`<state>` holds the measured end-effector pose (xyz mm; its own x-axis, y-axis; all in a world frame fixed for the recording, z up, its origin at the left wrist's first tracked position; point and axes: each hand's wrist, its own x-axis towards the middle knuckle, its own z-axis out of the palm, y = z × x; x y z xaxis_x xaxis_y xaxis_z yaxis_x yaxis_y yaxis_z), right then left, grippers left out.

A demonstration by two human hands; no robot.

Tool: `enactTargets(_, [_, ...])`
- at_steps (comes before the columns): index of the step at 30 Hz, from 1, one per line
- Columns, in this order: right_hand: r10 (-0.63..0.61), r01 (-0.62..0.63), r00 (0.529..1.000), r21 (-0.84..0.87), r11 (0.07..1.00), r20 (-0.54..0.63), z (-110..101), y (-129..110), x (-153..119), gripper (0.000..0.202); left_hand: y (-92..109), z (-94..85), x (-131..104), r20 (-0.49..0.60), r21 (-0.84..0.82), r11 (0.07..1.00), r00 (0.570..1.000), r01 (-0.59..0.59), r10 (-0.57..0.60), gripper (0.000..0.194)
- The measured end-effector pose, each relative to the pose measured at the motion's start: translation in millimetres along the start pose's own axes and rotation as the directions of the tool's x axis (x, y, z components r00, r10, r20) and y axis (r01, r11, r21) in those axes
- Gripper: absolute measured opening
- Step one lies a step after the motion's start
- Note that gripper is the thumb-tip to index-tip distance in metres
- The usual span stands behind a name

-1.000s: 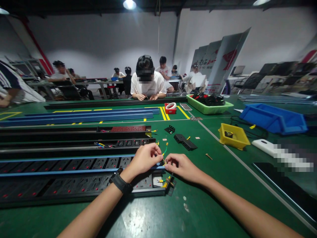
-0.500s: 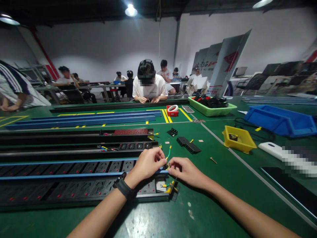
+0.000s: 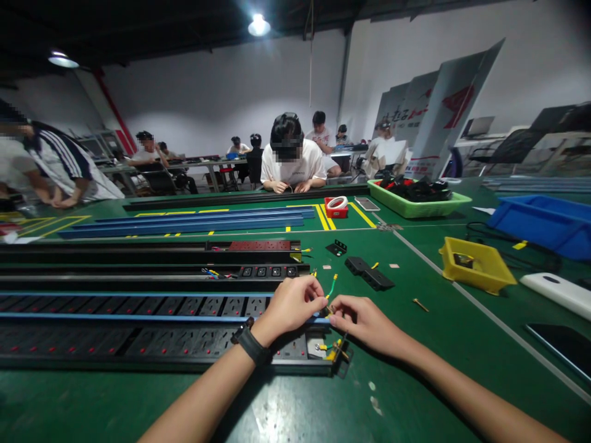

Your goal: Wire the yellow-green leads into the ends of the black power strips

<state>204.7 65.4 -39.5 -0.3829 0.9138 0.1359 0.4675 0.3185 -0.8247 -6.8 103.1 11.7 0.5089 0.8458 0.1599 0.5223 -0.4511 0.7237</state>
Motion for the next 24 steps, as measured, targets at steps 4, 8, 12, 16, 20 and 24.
enactTargets(4, [0.008,-0.008,1.0,-0.011,1.0,0.004,1.4,0.0,0.5,0.024,0.6,0.8,-1.3,-0.016,-0.027,1.0,1.0,0.011,-0.012,0.011])
enactTargets(8, [-0.001,0.001,1.0,-0.007,1.0,0.01,3.1,0.3,1.0,0.027,0.8,1.6,-1.8,-0.036,0.011,1.0,0.999,0.013,-0.013,0.01])
enactTargets(12, [-0.012,0.013,1.0,-0.013,1.0,0.006,3.7,2.0,1.0,0.026,0.9,1.9,-2.5,-0.042,0.031,1.0,0.999,0.0,0.001,0.01])
enactTargets(16, [-0.016,0.016,1.0,-0.014,1.0,0.003,3.6,2.6,0.7,0.024,0.7,1.3,-3.7,-0.037,0.035,0.999,0.999,-0.009,0.01,0.01])
enactTargets(20, [-0.009,0.009,1.0,-0.021,1.0,-0.006,2.6,0.8,0.4,0.022,1.2,0.5,-3.1,-0.035,0.023,0.999,0.999,-0.024,0.025,0.012])
enactTargets(24, [-0.006,0.006,1.0,-0.007,1.0,-0.018,1.3,-1.6,0.5,0.02,0.6,0.1,-0.3,-0.032,0.015,0.998,0.998,-0.056,0.056,0.011])
